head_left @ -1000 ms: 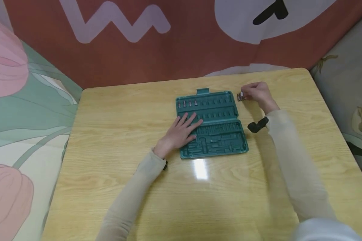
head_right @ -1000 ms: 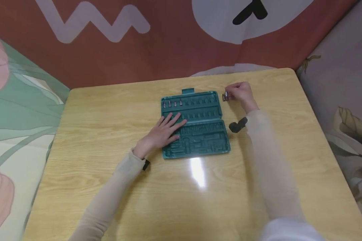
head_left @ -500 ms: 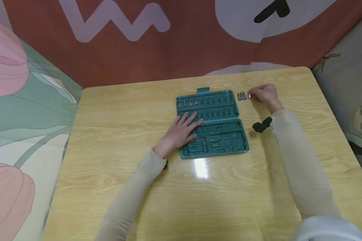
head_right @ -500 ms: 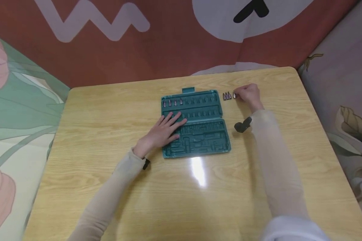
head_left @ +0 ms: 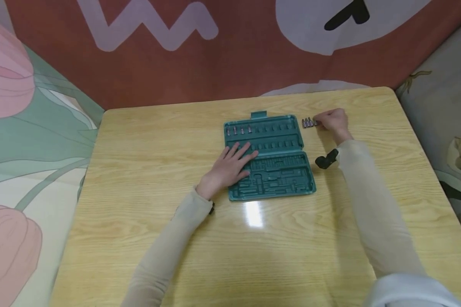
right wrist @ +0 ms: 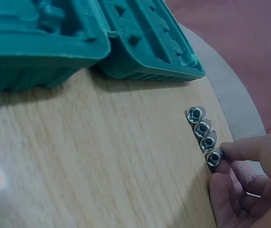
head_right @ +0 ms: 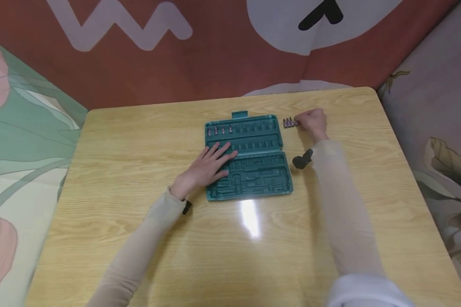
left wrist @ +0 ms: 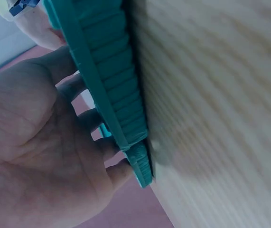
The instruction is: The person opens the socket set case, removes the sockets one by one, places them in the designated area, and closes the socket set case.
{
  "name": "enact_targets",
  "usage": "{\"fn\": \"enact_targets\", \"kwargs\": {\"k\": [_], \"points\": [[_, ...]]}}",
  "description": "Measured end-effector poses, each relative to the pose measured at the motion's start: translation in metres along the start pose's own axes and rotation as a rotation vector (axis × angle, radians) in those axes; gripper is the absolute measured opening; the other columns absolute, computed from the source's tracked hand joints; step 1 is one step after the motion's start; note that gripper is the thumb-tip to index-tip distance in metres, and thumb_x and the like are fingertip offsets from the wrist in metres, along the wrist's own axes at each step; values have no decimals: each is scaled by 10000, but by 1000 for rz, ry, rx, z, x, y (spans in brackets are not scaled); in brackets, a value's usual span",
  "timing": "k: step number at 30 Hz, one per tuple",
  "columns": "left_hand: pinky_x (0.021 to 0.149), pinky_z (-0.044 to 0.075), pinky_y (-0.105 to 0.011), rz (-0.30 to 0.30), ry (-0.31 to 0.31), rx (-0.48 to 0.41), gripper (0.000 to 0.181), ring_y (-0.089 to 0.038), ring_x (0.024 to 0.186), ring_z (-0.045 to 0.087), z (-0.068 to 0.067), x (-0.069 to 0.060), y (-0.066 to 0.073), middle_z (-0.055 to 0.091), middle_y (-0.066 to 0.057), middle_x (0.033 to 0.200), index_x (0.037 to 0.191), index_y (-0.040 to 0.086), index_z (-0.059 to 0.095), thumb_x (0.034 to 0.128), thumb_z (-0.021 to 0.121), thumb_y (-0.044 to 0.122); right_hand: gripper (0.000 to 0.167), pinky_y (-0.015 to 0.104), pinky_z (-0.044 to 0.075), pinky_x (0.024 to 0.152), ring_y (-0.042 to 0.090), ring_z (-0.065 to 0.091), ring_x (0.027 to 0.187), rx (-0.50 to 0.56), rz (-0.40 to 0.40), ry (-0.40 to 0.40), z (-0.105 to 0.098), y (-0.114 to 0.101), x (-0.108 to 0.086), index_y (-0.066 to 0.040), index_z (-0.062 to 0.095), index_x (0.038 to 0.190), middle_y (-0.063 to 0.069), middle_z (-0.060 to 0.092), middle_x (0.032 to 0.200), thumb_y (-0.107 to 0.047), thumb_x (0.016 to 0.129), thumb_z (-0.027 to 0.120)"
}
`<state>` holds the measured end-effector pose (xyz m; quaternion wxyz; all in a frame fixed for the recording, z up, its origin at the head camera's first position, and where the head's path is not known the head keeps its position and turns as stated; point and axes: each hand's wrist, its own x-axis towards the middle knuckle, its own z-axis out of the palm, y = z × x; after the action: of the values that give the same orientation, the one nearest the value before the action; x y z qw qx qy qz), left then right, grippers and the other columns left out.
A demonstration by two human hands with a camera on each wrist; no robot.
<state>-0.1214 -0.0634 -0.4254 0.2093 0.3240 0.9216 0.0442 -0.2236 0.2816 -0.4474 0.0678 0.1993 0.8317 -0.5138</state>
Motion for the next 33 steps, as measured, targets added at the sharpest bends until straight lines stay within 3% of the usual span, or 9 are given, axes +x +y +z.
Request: {"fn": "enact_targets", "kwargs": {"k": [10, 17, 21, 25, 33], "points": [[1156, 40, -479, -9, -7, -1, 646, -300, 1465, -20, 0, 1, 1, -20, -34, 1619, 1565, 288, 111, 1021, 436, 412, 321, 178, 510, 582, 37, 590, 656, -41, -18, 5, 1, -2, -5, 19, 720, 1062, -123, 604, 743, -252, 893, 695], [1157, 29, -475, -15, -16, -9, 643, -288, 1466, -30, -1, 1, 1, -31, -22, 1619, 1564, 301, 100, 1023, 427, 416, 377, 178, 512, 591, 28, 589, 663, -33, 8, 15, 0, -3, -6, 27, 691, 1092, -90, 641, 799, -306, 938, 603], [1158, 23, -469, -16, -21, -3, 644, -280, 1467, -33, 0, 2, 0, -37, -16, 1619, 1563, 311, 83, 1024, 415, 426, 373, 170, 512, 604, -6, 598, 656, -14, 26, 23, 2, -3, -6, 48, 655, 1146, -61, 639, 856, -258, 961, 548], [1157, 28, -474, -12, -19, 10, 647, -288, 1467, -28, 1, 3, 0, -35, -20, 1619, 1564, 311, 70, 1025, 406, 433, 374, 163, 510, 608, -1, 591, 653, -26, 16, 28, 1, -2, -8, 77, 629, 1189, -96, 608, 789, -202, 962, 530], [1156, 14, -476, -15, -20, 22, 645, -288, 1465, -46, 3, 2, 1, -54, -16, 1617, 1563, 315, 47, 1029, 390, 434, 379, 163, 500, 636, 16, 579, 679, -40, 19, 32, 0, 0, -12, 56, 638, 1197, -66, 607, 851, -224, 959, 548]]}}
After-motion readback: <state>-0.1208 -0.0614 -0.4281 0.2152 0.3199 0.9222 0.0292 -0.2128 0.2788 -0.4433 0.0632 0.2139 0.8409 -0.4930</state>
